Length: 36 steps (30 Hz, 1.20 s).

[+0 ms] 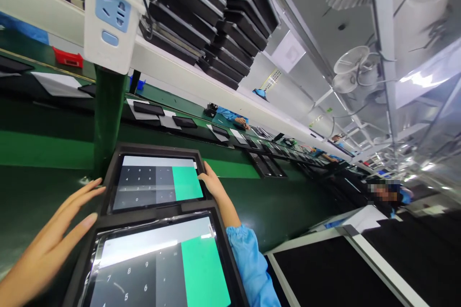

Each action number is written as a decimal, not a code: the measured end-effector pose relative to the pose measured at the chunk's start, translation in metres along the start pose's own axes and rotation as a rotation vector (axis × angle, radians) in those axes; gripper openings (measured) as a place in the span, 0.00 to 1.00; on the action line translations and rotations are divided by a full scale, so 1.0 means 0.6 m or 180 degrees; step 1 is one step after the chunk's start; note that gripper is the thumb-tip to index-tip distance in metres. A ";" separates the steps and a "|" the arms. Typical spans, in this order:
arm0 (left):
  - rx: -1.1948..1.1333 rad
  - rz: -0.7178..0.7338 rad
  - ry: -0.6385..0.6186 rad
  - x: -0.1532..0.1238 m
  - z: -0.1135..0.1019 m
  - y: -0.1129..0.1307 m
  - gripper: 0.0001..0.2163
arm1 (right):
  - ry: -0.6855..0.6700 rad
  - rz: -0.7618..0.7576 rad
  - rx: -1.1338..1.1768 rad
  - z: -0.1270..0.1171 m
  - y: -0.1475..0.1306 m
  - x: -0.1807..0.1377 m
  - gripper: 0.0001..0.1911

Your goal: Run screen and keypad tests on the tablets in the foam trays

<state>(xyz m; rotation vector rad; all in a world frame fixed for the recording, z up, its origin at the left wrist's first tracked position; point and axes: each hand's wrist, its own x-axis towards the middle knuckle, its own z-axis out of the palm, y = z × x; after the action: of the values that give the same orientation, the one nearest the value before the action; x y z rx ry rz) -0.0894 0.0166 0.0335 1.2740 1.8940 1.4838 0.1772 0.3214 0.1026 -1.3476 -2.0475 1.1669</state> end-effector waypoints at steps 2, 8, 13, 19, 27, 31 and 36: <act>-0.0001 0.0099 -0.0030 0.041 0.005 0.019 0.20 | -0.0065 -0.0025 -0.0008 0.000 0.004 -0.008 0.47; 0.0255 0.0567 -0.0202 0.132 0.023 0.027 0.21 | -0.0242 -0.0154 0.0017 -0.007 0.016 -0.020 0.55; 0.0497 0.0737 -0.0306 0.142 0.028 0.012 0.20 | -0.0404 -0.0205 0.0030 -0.016 0.018 -0.027 0.59; 0.0788 0.0973 -0.0327 0.143 0.026 0.010 0.19 | -0.0432 -0.0206 -0.0052 -0.015 0.016 -0.022 0.59; 0.1520 0.1364 -0.0254 0.151 0.020 0.001 0.22 | -0.0451 -0.0238 0.0067 -0.017 0.017 -0.021 0.62; 0.1904 0.1226 -0.0603 0.158 0.024 0.018 0.26 | -0.0374 -0.0239 0.0025 -0.016 0.016 -0.024 0.59; 0.2379 0.1117 -0.1110 0.167 0.029 0.037 0.32 | -0.0289 -0.0249 0.0003 -0.012 0.017 -0.026 0.55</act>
<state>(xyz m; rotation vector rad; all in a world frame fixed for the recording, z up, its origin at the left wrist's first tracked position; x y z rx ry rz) -0.1166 0.1107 0.0683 2.1150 2.1157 0.5880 0.1951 0.3122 0.0997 -1.2232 -2.1421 1.2152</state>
